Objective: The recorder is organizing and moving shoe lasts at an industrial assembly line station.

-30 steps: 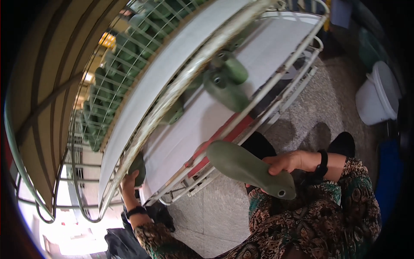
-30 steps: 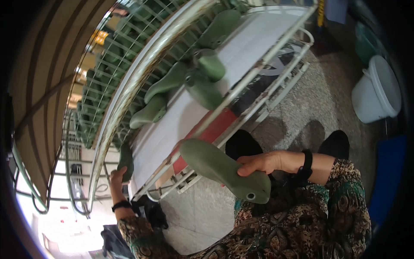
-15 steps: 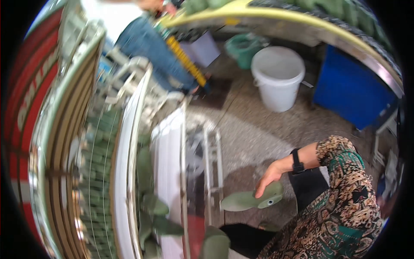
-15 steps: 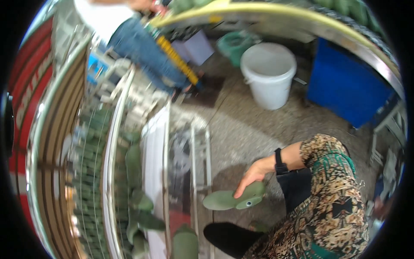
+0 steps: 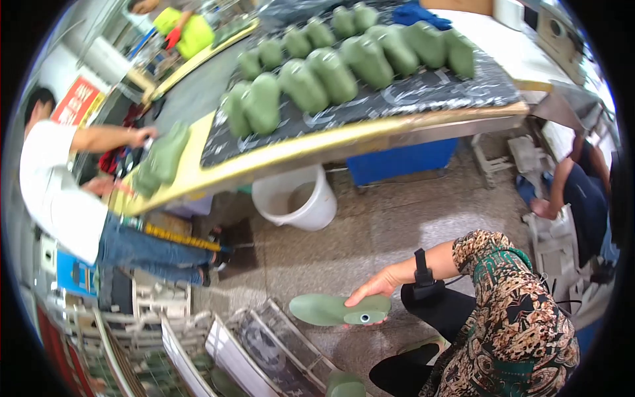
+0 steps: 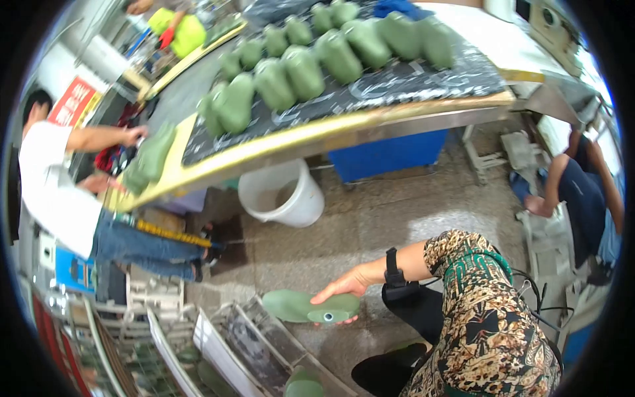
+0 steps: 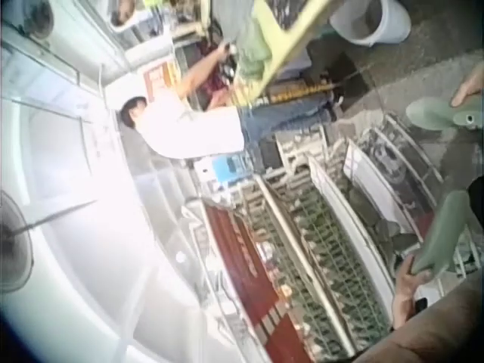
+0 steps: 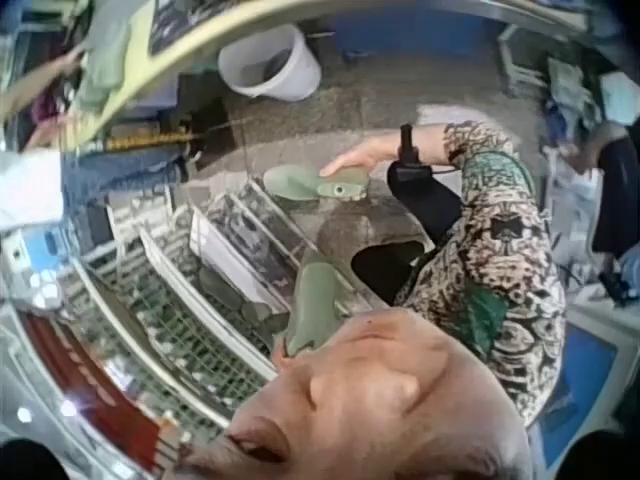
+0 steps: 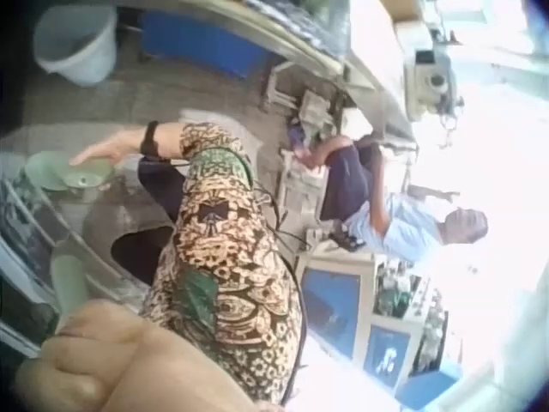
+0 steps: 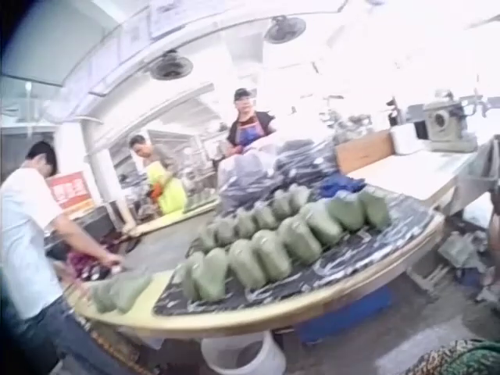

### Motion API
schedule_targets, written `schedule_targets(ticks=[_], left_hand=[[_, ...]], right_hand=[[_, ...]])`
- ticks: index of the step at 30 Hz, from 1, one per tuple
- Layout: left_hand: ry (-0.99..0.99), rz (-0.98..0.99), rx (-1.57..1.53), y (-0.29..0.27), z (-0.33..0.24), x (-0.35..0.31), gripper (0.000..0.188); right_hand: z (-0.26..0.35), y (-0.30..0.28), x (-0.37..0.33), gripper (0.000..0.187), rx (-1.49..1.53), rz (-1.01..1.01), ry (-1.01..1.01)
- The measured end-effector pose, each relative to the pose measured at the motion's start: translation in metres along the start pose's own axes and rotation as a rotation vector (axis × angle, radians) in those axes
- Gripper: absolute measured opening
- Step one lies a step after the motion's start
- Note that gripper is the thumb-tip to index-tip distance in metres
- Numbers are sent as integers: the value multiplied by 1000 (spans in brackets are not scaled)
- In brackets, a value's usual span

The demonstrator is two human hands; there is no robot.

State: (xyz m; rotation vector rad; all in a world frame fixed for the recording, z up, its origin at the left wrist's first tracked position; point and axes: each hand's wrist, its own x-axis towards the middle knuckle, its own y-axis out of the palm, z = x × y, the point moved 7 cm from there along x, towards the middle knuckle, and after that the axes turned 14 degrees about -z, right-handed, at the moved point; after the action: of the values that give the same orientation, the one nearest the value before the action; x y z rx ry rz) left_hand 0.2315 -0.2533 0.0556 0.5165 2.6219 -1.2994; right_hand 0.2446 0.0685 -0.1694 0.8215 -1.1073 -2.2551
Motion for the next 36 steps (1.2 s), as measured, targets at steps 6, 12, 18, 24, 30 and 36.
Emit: schedule_targets(ticks=[6, 12, 18, 24, 30, 36], left_hand=[[-138, 90, -32, 45, -66, 43, 60], [31, 308, 145, 27, -141, 84, 60], [39, 439, -48, 39, -199, 100, 63], [-25, 356, -135, 45, -209, 116, 73], [0, 308, -283, 29, -213, 167, 75], [125, 202, -560, 19, -194, 266, 52]], right_hand=[[10, -20, -63, 61, 180, -114, -99], [-5, 9, -99, 62, 362, -186, -216], [11, 32, -129, 61, 379, -260, -201], [41, 11, -114, 58, 323, -424, -118], [117, 6, -52, 65, 198, -393, -156], [211, -7, 13, 60, 322, -369, -262]])
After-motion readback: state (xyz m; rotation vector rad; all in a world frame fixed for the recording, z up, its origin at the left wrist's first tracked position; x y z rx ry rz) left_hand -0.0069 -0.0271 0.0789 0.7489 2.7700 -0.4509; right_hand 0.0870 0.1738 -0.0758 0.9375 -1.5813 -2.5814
